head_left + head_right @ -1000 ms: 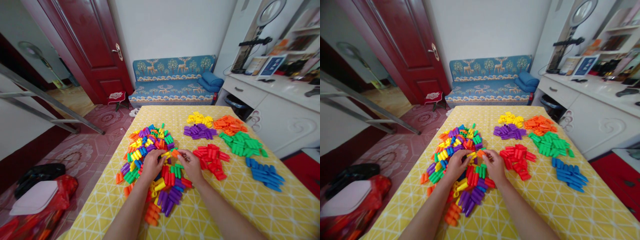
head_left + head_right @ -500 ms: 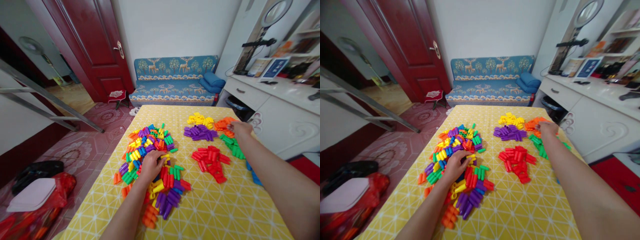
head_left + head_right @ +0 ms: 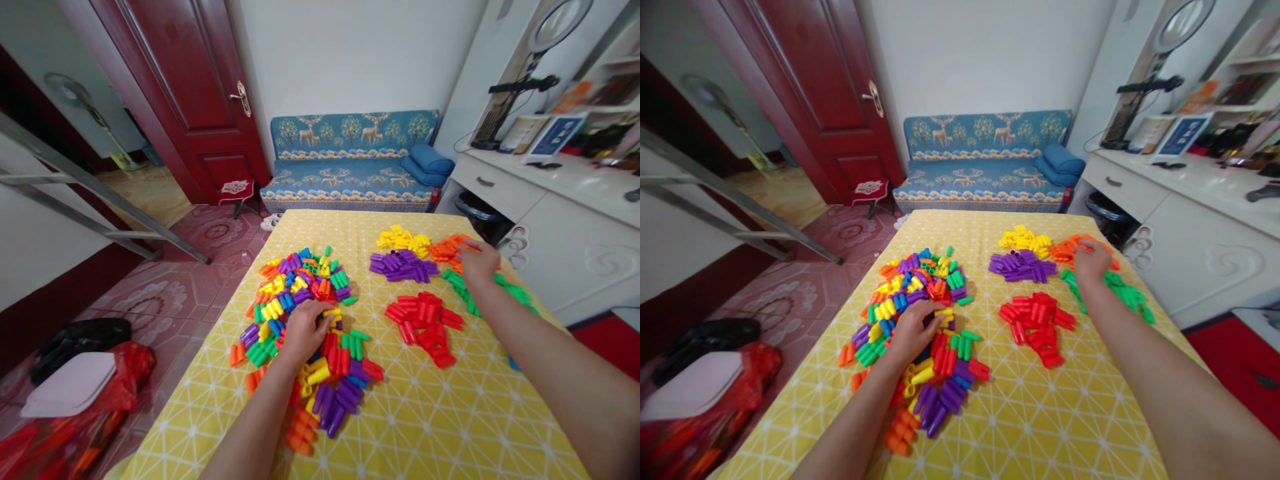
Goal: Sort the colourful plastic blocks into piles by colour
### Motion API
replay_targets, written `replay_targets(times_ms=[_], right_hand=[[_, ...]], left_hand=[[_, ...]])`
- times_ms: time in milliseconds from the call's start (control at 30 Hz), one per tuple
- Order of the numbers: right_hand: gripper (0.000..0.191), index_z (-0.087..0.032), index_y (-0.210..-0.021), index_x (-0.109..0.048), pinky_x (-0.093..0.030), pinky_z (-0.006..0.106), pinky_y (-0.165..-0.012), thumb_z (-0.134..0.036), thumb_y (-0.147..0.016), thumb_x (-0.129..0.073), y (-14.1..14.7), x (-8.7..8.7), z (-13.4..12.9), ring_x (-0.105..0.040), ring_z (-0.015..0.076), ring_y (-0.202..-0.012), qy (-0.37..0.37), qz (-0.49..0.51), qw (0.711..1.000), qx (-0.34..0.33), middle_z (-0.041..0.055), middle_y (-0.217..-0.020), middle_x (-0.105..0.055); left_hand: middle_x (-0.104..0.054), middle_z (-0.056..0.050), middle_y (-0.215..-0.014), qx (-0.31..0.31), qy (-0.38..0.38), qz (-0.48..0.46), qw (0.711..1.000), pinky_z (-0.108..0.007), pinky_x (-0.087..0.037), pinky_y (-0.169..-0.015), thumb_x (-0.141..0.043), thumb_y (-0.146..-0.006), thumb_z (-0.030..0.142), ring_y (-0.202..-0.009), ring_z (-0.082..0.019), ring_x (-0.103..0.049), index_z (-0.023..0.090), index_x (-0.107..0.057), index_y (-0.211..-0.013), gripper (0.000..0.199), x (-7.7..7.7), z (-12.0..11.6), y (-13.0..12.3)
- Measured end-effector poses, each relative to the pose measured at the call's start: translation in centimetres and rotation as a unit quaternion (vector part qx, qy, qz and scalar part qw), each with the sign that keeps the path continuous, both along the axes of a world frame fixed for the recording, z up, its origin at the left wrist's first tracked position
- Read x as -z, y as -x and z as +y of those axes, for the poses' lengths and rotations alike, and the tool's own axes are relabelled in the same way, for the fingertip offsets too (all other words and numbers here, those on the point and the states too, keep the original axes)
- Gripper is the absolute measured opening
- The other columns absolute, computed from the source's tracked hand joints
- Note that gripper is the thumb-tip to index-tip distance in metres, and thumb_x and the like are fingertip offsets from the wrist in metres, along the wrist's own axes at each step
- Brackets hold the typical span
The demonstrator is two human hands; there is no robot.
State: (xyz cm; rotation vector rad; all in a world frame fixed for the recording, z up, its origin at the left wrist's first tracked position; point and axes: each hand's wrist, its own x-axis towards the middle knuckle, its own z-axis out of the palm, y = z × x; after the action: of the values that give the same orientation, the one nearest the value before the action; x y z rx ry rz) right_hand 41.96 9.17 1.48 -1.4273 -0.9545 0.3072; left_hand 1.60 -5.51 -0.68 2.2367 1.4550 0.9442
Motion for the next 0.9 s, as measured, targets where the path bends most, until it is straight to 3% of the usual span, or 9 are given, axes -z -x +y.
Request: replay_targets(times_ms=[67, 100, 200, 300, 367, 533, 700, 800, 900], right_hand=[[0.019, -0.012, -0.086, -0.063, -0.052, 0.034, -0.060, -0.025, -0.072, -0.063, 3.7, 0.3, -1.4, -0.065, 0.0190, -0.068, 0.008, 0.029, 1.000, 0.001, 0.0133, -0.084, -0.068], [0.021, -0.013, -0.089, -0.064, -0.052, 0.034, -0.062, -0.025, -0.072, -0.063, 6.0, 0.4, -2.6, -0.065, 0.0186, -0.068, 0.017, 0.049, 0.998, -0.032, 0.0099, -0.081, -0.068], [0.027, -0.017, -0.096, -0.066, -0.053, 0.033, -0.067, -0.031, -0.074, -0.063, 13.6, 1.0, -7.8, -0.066, 0.0199, -0.076, 0.059, 0.051, 0.966, -0.248, 0.0064, -0.082, -0.070], [0.031, -0.022, -0.103, -0.067, -0.053, 0.035, -0.076, -0.031, -0.073, -0.064, 19.7, 1.9, -12.7, -0.063, 0.0222, -0.096, 0.083, -0.027, 0.926, -0.366, 0.0069, -0.104, -0.068], [0.038, -0.024, -0.112, -0.064, -0.050, 0.039, -0.087, -0.030, -0.075, -0.064, 22.1, 2.5, -14.4, -0.057, 0.0238, -0.111, 0.065, -0.070, 0.924, -0.370, 0.0073, -0.120, -0.062], [0.037, -0.026, -0.119, -0.062, -0.036, 0.047, -0.107, -0.033, -0.083, -0.057, 23.3, 3.5, -12.3, -0.045, 0.0246, -0.126, 0.003, -0.147, 0.944, -0.295, 0.0088, -0.131, -0.053], [0.036, -0.031, -0.114, -0.067, -0.036, 0.051, -0.106, -0.035, -0.079, -0.061, 23.2, 3.6, -9.0, -0.050, 0.0275, -0.120, 0.057, -0.214, 0.914, -0.340, 0.0058, -0.120, -0.063], [0.031, -0.029, -0.113, -0.067, -0.037, 0.047, -0.106, -0.033, -0.085, -0.055, 23.7, 3.2, -10.0, -0.053, 0.0248, -0.117, 0.020, -0.163, 0.923, -0.349, 0.0047, -0.116, -0.065], [0.031, -0.028, -0.115, -0.064, -0.041, 0.042, -0.103, -0.035, -0.087, -0.054, 24.3, 2.7, -12.5, -0.056, 0.0223, -0.114, 0.004, -0.049, 0.932, -0.360, 0.0042, -0.119, -0.064]], left_hand=[[-0.071, -0.006, -0.097, -0.003, 0.001, -0.003, 1.000, -0.034, -0.048, -0.082, -0.059, -0.085, 0.023, -0.091, -0.021, -0.063, 0.021, -0.068, -0.102, 0.020, 0.0, 0.0, 0.0], [-0.071, -0.006, -0.097, -0.005, 0.002, -0.005, 1.000, -0.034, -0.048, -0.082, -0.059, -0.084, 0.021, -0.091, -0.021, -0.063, 0.021, -0.068, -0.103, 0.021, 0.0, 0.0, 0.0], [-0.071, -0.006, -0.100, -0.011, 0.004, -0.010, 1.000, -0.034, -0.049, -0.083, -0.058, -0.082, 0.016, -0.092, -0.021, -0.063, 0.021, -0.068, -0.105, 0.026, -0.1, -0.1, -0.1], [-0.071, -0.005, -0.101, -0.015, 0.006, -0.018, 1.000, -0.034, -0.049, -0.086, -0.057, -0.080, 0.013, -0.093, -0.020, -0.064, 0.021, -0.067, -0.107, 0.029, -0.2, -0.2, -0.1], [-0.071, -0.005, -0.102, -0.013, 0.005, -0.027, 1.000, -0.034, -0.049, -0.087, -0.057, -0.080, 0.013, -0.095, -0.020, -0.064, 0.021, -0.067, -0.107, 0.030, -0.2, -0.3, -0.1], [-0.071, -0.004, -0.105, -0.002, 0.007, -0.032, 0.999, -0.034, -0.048, -0.089, -0.057, -0.079, 0.013, -0.097, -0.020, -0.063, 0.022, -0.067, -0.108, 0.031, -0.2, -0.3, -0.1], [-0.071, -0.004, -0.100, 0.000, 0.002, -0.035, 0.999, -0.034, -0.048, -0.086, -0.059, -0.081, 0.015, -0.093, -0.020, -0.063, 0.022, -0.068, -0.104, 0.026, -0.3, -0.3, -0.1], [-0.071, -0.005, -0.092, 0.012, 0.001, -0.037, 0.999, -0.032, -0.048, -0.082, -0.057, -0.087, 0.024, -0.087, -0.019, -0.063, 0.021, -0.070, -0.094, 0.016, -0.6, -0.3, -0.1], [-0.070, -0.006, -0.087, 0.017, 0.005, -0.038, 0.999, -0.031, -0.048, -0.079, -0.054, -0.090, 0.032, -0.084, -0.019, -0.063, 0.019, -0.070, -0.088, 0.020, -0.7, -0.4, -0.1]])
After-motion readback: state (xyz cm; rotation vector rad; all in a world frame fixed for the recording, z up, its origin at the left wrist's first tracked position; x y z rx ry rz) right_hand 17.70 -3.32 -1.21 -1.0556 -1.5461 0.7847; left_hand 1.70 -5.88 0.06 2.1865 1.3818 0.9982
